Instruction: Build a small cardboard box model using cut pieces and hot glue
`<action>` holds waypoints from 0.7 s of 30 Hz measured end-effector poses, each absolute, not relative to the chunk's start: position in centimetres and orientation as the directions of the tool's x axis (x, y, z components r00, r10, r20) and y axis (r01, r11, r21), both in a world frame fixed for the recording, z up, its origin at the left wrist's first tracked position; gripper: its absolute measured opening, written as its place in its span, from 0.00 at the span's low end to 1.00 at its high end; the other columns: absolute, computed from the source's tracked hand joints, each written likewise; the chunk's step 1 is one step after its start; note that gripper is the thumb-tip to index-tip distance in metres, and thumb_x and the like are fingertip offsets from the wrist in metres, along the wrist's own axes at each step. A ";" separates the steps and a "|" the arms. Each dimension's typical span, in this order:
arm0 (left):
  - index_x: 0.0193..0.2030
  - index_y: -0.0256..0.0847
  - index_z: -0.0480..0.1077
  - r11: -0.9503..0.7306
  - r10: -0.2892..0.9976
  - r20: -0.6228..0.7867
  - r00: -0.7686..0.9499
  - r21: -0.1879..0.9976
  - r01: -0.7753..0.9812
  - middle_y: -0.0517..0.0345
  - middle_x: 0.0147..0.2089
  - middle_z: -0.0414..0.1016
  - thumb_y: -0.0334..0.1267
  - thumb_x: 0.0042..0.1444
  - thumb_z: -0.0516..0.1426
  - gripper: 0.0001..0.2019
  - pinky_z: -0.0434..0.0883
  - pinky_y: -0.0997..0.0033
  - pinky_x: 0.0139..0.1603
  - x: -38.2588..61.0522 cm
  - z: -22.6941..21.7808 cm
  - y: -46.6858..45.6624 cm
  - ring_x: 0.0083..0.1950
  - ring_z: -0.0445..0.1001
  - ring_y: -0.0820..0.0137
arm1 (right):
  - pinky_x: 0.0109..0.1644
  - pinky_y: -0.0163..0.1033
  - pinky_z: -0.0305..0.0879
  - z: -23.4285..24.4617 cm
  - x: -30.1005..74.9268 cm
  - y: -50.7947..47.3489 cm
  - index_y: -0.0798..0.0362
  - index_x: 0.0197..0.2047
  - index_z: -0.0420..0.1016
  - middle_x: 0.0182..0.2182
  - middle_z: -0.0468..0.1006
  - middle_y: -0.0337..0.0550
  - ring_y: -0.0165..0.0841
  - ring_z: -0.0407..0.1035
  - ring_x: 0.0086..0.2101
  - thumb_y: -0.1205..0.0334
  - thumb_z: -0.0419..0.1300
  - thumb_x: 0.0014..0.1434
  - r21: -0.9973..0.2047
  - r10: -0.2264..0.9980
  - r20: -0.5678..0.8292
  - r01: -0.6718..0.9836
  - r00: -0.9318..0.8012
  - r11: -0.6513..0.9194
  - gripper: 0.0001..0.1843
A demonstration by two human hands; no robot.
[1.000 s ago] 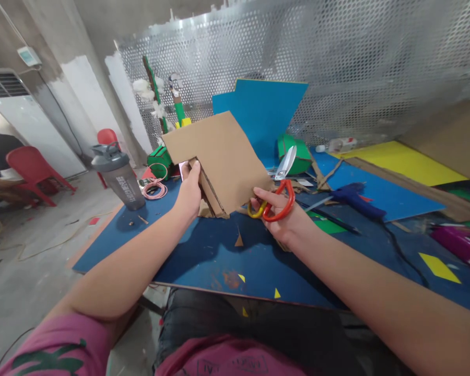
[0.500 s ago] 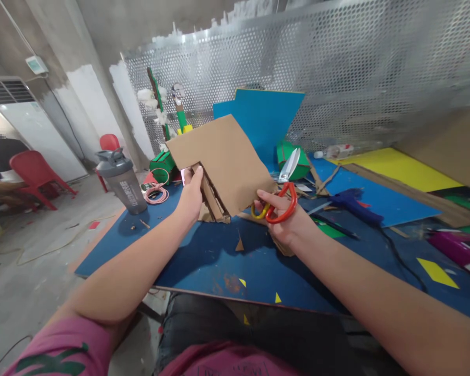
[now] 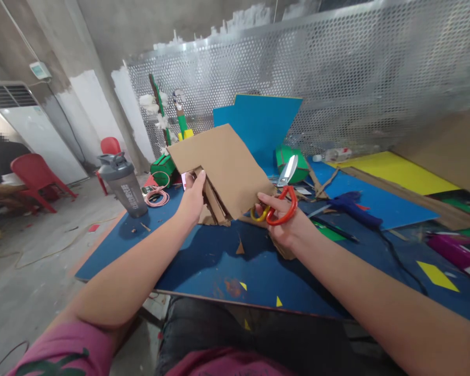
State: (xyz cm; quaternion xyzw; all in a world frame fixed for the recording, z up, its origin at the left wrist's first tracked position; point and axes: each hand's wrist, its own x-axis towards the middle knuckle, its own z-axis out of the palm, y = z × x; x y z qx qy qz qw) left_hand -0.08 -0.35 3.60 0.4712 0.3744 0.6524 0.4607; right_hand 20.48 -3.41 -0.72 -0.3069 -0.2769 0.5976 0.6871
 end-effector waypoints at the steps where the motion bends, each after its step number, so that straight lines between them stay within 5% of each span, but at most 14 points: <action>1: 0.52 0.50 0.68 -0.275 0.960 0.254 -0.120 0.936 -0.221 0.56 0.58 0.81 0.49 0.64 0.63 0.15 0.76 0.57 0.66 -0.2 3.7 -0.3 0.64 0.79 0.60 | 0.27 0.32 0.81 -0.6 20.7 -3.3 0.49 0.25 0.67 0.22 0.77 0.29 0.28 0.77 0.24 0.67 0.86 0.35 -0.748 0.990 0.010 -0.657 0.139 0.100 0.30; 7: 0.51 0.46 0.70 -0.046 0.991 0.053 -0.121 0.997 0.065 0.53 0.41 0.82 0.49 0.60 0.67 0.18 0.78 0.53 0.50 -1.6 3.9 1.1 0.49 0.83 0.54 | 0.19 0.25 0.64 1.1 22.8 -2.1 0.51 0.23 0.63 0.23 0.76 0.29 0.24 0.71 0.24 0.72 0.84 0.34 -0.724 0.984 0.033 -0.675 0.175 0.144 0.31; 11: 0.46 0.45 0.74 -0.154 0.967 0.166 -0.191 0.985 0.074 0.52 0.48 0.84 0.39 0.56 0.62 0.10 0.76 0.60 0.51 -3.5 5.1 2.7 0.54 0.80 0.58 | 0.18 0.25 0.61 2.0 24.1 -1.5 0.50 0.26 0.69 0.26 0.78 0.29 0.23 0.70 0.24 0.72 0.84 0.32 -0.723 0.962 0.111 -0.644 0.250 0.251 0.27; 14: 0.41 0.43 0.77 -0.203 0.962 0.206 -0.182 0.979 0.034 0.49 0.48 0.85 0.47 0.61 0.55 0.13 0.76 0.63 0.44 -4.9 6.5 3.2 0.47 0.81 0.60 | 0.19 0.25 0.59 2.3 25.1 -1.1 0.50 0.27 0.72 0.28 0.80 0.31 0.23 0.68 0.25 0.68 0.84 0.28 -0.756 0.962 0.156 -0.600 0.226 0.263 0.27; 17: 0.41 0.41 0.80 -0.200 0.980 0.200 -0.014 0.980 0.007 0.48 0.39 0.84 0.59 0.60 0.57 0.22 0.76 0.64 0.37 -5.9 7.4 2.8 0.38 0.81 0.60 | 0.17 0.24 0.54 2.2 26.0 -0.7 0.51 0.26 0.71 0.26 0.77 0.32 0.23 0.65 0.24 0.66 0.85 0.25 -0.791 0.961 0.173 -0.551 0.214 0.265 0.29; 21: 0.40 0.39 0.83 -0.185 0.938 0.100 0.330 0.954 0.235 0.49 0.36 0.84 0.53 0.49 0.71 0.19 0.73 0.66 0.34 -6.2 7.5 1.5 0.34 0.79 0.62 | 0.17 0.27 0.54 2.1 26.8 -0.3 0.50 0.29 0.73 0.25 0.76 0.30 0.24 0.64 0.23 0.64 0.85 0.27 -0.833 0.940 0.203 -0.455 0.275 0.314 0.29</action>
